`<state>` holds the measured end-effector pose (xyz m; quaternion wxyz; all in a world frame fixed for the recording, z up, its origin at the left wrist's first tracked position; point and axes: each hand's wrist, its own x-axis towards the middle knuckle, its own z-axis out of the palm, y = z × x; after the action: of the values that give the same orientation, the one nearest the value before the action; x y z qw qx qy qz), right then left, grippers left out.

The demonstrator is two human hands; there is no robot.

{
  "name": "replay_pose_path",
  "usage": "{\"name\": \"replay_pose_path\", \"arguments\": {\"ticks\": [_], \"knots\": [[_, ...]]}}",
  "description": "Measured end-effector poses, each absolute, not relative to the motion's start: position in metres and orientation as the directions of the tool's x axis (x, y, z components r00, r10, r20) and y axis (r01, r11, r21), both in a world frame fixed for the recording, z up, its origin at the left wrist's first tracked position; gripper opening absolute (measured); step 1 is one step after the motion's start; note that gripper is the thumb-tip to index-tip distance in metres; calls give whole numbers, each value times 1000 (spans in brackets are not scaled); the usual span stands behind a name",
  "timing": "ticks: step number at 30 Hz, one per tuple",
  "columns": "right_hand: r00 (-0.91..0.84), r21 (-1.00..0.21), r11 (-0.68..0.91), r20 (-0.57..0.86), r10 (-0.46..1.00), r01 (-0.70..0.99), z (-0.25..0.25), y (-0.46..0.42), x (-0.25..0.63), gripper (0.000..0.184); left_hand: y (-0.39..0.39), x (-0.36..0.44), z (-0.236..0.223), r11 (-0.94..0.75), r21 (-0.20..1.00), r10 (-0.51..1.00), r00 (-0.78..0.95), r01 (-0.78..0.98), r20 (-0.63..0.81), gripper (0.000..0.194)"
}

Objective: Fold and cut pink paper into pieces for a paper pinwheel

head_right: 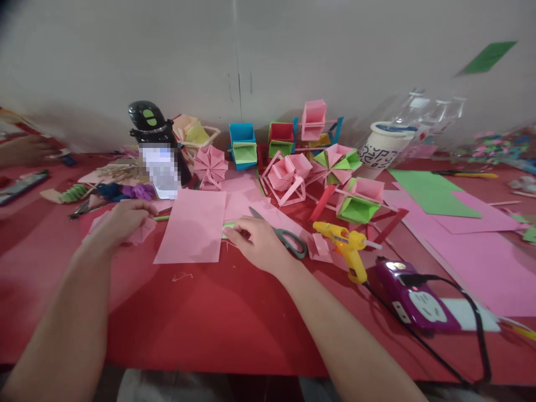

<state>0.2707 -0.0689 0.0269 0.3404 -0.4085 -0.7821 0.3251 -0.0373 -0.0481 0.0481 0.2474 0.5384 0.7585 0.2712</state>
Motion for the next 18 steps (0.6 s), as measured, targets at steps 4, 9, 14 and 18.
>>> {"name": "replay_pose_path", "arguments": {"ticks": [4,9,14,18], "knots": [[-451,-782,469,274,850,410,30,-70,271,33,-39,-46,33,231,509,958,-284,829,29,18],[-438,-789,463,278,855,403,29,-70,271,34,-31,-40,31,141,401,961,-222,905,163,32],[-434,-788,482,307,847,383,27,-70,271,36,-19,-27,25,72,347,958,-162,935,238,64],[-424,-797,485,323,846,359,26,-70,272,36,-11,-15,26,19,308,972,-90,951,218,62]]}}
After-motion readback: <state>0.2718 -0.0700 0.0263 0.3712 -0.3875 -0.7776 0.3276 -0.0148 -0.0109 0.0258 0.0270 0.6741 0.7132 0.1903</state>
